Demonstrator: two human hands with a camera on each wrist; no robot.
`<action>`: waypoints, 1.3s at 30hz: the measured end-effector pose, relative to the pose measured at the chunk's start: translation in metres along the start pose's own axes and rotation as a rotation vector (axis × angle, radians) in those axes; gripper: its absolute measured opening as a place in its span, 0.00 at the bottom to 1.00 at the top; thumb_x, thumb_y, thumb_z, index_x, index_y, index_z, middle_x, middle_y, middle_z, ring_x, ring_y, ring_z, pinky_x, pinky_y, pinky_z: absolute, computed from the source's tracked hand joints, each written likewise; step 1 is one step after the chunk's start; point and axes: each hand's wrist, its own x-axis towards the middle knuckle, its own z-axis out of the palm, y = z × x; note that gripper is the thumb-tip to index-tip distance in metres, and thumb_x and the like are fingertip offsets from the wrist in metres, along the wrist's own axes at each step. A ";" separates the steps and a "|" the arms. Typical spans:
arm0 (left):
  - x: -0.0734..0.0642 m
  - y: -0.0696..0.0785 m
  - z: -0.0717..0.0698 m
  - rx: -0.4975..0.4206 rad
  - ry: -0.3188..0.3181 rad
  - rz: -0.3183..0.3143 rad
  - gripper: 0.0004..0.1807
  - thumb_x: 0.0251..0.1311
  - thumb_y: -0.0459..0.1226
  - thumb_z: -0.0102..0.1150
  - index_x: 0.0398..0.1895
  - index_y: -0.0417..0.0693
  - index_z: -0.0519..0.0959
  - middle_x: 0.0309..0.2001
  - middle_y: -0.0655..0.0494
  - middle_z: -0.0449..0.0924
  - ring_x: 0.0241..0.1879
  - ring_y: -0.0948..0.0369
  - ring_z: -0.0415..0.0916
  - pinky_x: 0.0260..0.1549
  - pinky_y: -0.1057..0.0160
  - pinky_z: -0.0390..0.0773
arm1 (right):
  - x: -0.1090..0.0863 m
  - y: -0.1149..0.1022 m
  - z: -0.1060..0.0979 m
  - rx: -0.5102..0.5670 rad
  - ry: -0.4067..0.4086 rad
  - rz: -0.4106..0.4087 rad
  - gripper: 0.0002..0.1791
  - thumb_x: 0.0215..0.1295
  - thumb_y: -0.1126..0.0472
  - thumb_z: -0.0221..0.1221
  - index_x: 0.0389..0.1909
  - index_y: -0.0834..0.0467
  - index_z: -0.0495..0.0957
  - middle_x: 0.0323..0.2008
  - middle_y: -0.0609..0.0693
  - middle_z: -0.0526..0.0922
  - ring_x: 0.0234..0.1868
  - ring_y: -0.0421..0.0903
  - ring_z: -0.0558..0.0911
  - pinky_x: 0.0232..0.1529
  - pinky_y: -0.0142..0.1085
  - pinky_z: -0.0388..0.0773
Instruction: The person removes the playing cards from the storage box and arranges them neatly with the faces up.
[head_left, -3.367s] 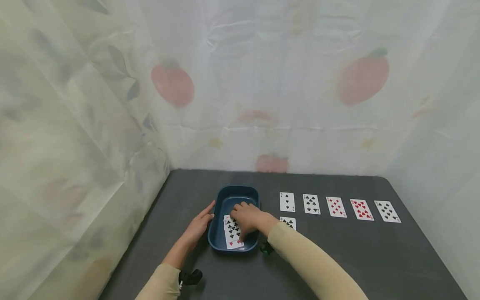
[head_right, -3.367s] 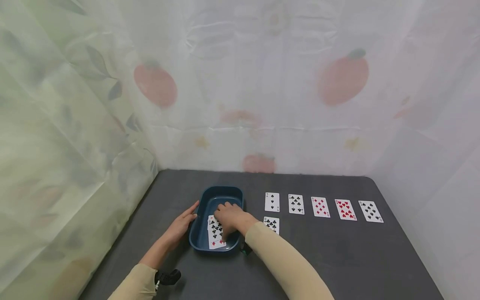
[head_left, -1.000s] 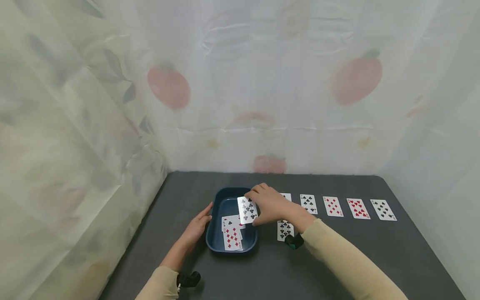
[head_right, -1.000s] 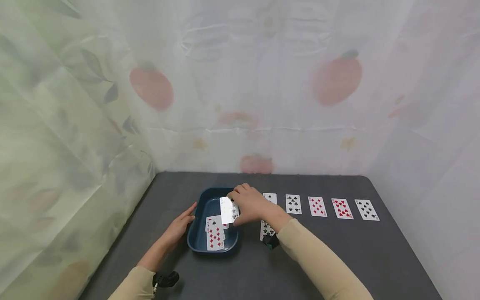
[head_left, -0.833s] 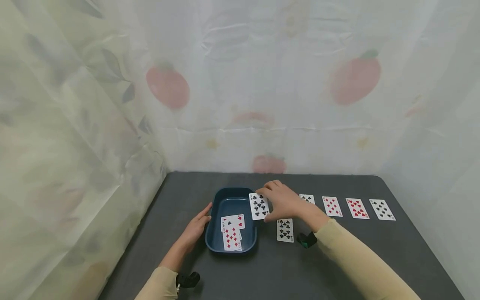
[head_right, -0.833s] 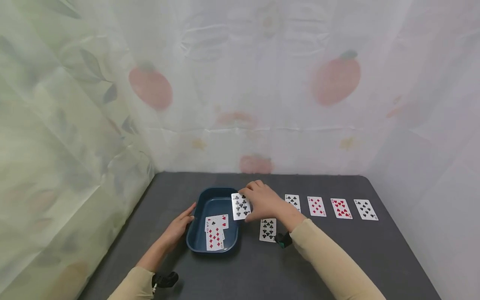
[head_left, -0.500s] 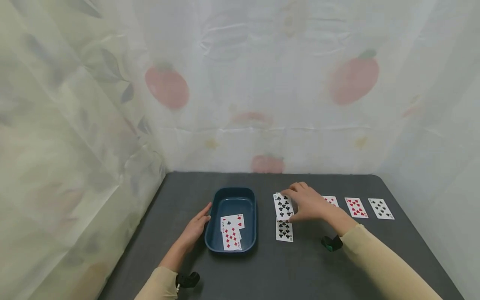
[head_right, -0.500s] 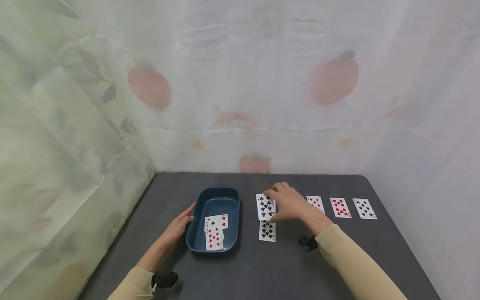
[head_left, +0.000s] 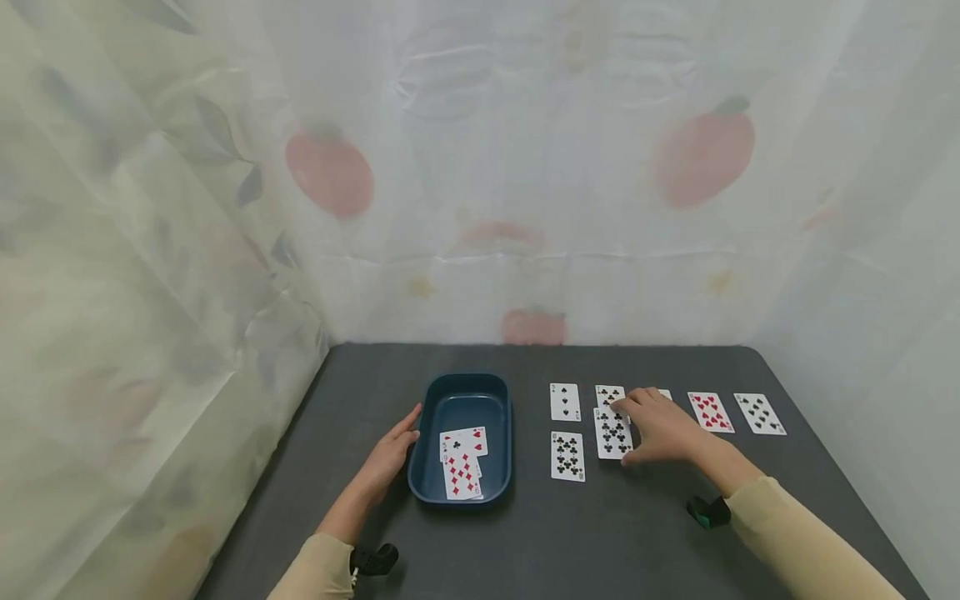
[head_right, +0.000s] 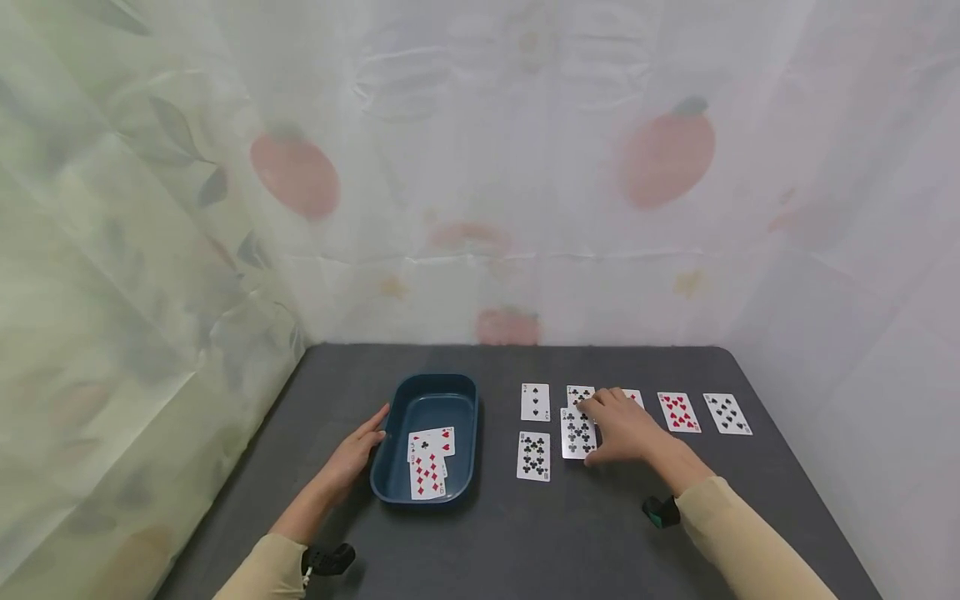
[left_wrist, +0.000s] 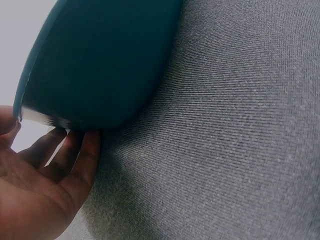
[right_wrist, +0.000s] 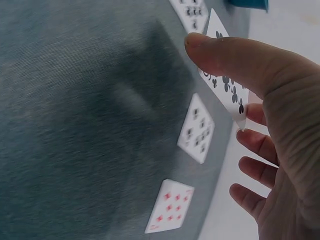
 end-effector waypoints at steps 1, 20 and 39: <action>0.000 0.000 0.000 0.000 0.000 0.000 0.30 0.79 0.42 0.40 0.82 0.63 0.55 0.82 0.48 0.45 0.80 0.42 0.41 0.72 0.35 0.44 | -0.002 0.002 0.003 0.003 -0.001 0.000 0.48 0.37 0.42 0.82 0.60 0.59 0.79 0.54 0.57 0.78 0.58 0.61 0.74 0.57 0.60 0.73; -0.001 -0.001 0.001 0.012 0.012 -0.005 0.30 0.79 0.42 0.40 0.82 0.63 0.55 0.82 0.47 0.45 0.79 0.41 0.42 0.71 0.33 0.45 | -0.022 0.007 0.026 0.052 -0.093 0.050 0.46 0.36 0.40 0.81 0.58 0.56 0.80 0.52 0.51 0.78 0.55 0.55 0.75 0.56 0.56 0.75; -0.002 0.001 0.001 0.008 0.012 -0.009 0.30 0.80 0.43 0.40 0.82 0.65 0.56 0.82 0.48 0.46 0.79 0.41 0.42 0.71 0.33 0.45 | -0.023 0.006 0.034 0.048 -0.109 0.041 0.46 0.36 0.39 0.80 0.59 0.55 0.80 0.52 0.52 0.78 0.56 0.56 0.76 0.55 0.58 0.75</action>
